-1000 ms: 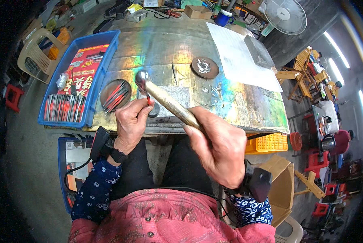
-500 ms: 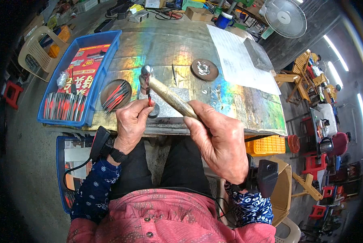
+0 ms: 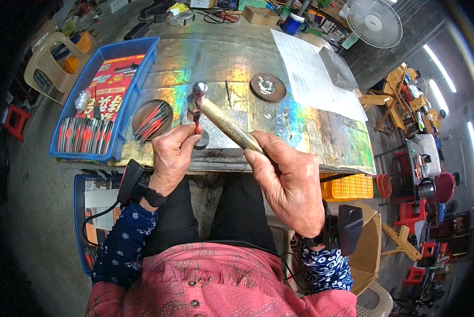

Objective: The person repeatedly picks up small metal pieces from a tray, places them on a metal block, and strikes them with a hammer. They then place the shaped pieces into a small dish on the table.

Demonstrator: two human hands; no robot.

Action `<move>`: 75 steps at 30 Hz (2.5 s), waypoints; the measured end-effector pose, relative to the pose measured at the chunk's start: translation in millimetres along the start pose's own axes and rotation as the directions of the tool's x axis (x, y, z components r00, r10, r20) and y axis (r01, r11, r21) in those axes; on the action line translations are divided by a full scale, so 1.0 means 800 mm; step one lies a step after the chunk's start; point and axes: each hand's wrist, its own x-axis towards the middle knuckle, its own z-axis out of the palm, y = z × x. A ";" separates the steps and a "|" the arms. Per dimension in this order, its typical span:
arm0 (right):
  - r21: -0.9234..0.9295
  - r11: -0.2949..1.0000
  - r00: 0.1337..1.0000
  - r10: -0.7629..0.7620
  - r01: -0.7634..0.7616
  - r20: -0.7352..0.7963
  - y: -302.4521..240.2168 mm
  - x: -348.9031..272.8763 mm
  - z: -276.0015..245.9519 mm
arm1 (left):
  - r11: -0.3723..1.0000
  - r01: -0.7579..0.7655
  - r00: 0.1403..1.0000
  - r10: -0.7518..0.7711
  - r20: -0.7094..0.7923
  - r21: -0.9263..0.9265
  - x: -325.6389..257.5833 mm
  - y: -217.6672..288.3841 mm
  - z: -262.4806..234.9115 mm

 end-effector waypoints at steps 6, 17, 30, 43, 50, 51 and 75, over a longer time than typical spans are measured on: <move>-0.009 1.000 0.995 0.021 -0.022 -0.095 0.029 -0.012 0.016 | 0.994 0.084 0.996 -0.083 0.010 -0.065 -0.002 0.000 0.000; -0.316 0.949 0.970 -0.077 0.000 -0.230 0.098 -0.033 0.079 | 0.688 0.447 0.881 -0.451 0.147 -0.571 0.003 -0.026 -0.074; -0.376 0.925 0.988 0.000 -0.058 -0.151 0.128 -0.056 0.124 | 0.827 0.007 0.996 -0.052 0.065 0.562 -0.008 -0.070 -0.123; -0.320 0.946 0.994 0.015 -0.050 -0.110 0.129 -0.058 0.127 | 0.480 -0.124 0.958 -0.171 0.231 0.869 0.004 -0.099 -0.096; -0.297 0.954 0.995 0.019 -0.049 -0.102 0.126 -0.056 0.126 | 0.600 -0.127 0.990 0.029 0.137 0.790 0.004 -0.074 -0.118; -0.277 0.960 0.995 0.000 -0.029 -0.104 0.125 -0.056 0.125 | 0.613 -0.116 0.993 0.042 0.114 0.782 0.009 -0.075 -0.129; -0.334 0.936 0.993 0.090 -0.110 -0.075 0.111 -0.047 0.106 | 0.341 0.136 0.837 -0.542 0.076 0.930 0.045 -0.150 -0.231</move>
